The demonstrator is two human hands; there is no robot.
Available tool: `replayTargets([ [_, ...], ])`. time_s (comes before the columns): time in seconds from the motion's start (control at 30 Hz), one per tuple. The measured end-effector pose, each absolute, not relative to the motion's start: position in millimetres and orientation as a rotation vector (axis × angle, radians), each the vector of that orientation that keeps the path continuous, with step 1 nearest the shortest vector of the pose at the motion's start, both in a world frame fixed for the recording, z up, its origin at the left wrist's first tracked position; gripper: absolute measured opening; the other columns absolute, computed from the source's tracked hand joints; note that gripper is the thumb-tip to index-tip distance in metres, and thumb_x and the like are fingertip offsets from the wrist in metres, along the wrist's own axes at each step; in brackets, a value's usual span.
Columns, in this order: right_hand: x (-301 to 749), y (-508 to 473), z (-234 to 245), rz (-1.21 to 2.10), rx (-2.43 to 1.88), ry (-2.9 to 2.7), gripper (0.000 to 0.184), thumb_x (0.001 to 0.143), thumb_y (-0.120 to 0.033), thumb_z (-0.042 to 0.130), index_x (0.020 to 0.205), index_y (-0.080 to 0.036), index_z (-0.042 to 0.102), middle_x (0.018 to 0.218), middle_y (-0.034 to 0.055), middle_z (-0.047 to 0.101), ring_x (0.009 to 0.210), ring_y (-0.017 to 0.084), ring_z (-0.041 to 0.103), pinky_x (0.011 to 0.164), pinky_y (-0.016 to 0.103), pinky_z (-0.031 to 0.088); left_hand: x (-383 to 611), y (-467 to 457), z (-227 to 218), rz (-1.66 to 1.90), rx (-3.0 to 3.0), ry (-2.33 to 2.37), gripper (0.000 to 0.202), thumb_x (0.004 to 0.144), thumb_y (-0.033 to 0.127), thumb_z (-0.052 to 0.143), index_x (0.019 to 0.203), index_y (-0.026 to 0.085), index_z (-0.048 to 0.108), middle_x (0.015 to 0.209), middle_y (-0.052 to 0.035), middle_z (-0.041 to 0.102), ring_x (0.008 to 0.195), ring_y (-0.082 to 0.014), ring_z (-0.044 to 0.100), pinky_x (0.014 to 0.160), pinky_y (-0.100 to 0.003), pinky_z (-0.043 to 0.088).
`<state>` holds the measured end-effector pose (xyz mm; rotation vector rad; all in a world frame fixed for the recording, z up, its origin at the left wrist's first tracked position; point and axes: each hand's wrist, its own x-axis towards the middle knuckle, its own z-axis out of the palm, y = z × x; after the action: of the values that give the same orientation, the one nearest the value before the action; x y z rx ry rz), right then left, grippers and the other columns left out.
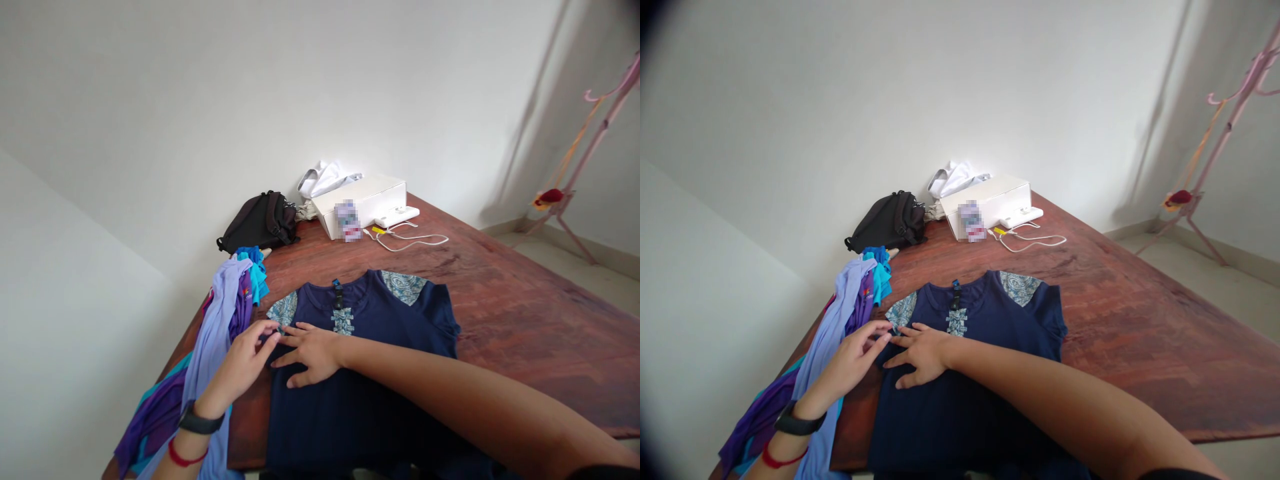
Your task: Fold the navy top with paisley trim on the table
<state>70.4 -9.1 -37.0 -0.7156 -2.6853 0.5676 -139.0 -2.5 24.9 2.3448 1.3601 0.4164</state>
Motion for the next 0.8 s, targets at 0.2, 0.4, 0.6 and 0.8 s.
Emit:
replayTargets([
  [0.2, 69, -7, -41, 0.504, -0.683, -2.652, 0.056, 0.091, -0.053, 0.061, 0.141, -0.028, 0.057, 0.156, 0.0157, 0.042, 0.147, 0.038, 0.032, 0.117, 0.063, 0.022, -104, 34, 9, 0.361, 2.403, 1.114, 0.052, 0.103, 0.049, 0.039, 0.146, 0.023, 0.049, 0.156, -0.0061, 0.043, 0.147, -0.0224, 0.035, 0.124, -0.042, 0.026],
  [0.4, 69, -6, -47, 0.470, -0.645, -2.622, 0.061, 0.091, -0.054, 0.058, 0.143, -0.022, 0.055, 0.151, 0.0176, 0.048, 0.142, 0.035, 0.041, 0.119, 0.057, 0.021, -76, 77, -21, 0.237, 2.445, 1.109, 0.055, 0.102, 0.054, 0.036, 0.147, 0.024, 0.050, 0.161, -0.0038, 0.034, 0.151, -0.0219, 0.024, 0.125, -0.042, 0.021],
  [0.6, 67, -2, -53, 0.525, -0.630, -2.574, 0.065, 0.089, -0.056, 0.063, 0.142, -0.019, 0.054, 0.148, 0.0159, 0.052, 0.139, 0.032, 0.046, 0.119, 0.051, 0.023, -71, 88, -35, 0.159, 2.632, 1.054, 0.058, 0.098, 0.048, 0.052, 0.152, 0.027, 0.043, 0.166, -0.0035, 0.019, 0.154, -0.0263, 0.014, 0.125, -0.047, 0.018],
  [0.8, 68, -1, -48, 0.530, -0.630, -2.575, 0.064, 0.089, -0.054, 0.064, 0.140, -0.017, 0.056, 0.147, 0.0147, 0.054, 0.140, 0.030, 0.045, 0.121, 0.049, 0.020, -77, 88, -37, 0.227, 2.656, 1.019, 0.054, 0.100, 0.046, 0.049, 0.151, 0.028, 0.044, 0.166, -0.0046, 0.016, 0.154, -0.0262, 0.015, 0.124, -0.047, 0.018],
])
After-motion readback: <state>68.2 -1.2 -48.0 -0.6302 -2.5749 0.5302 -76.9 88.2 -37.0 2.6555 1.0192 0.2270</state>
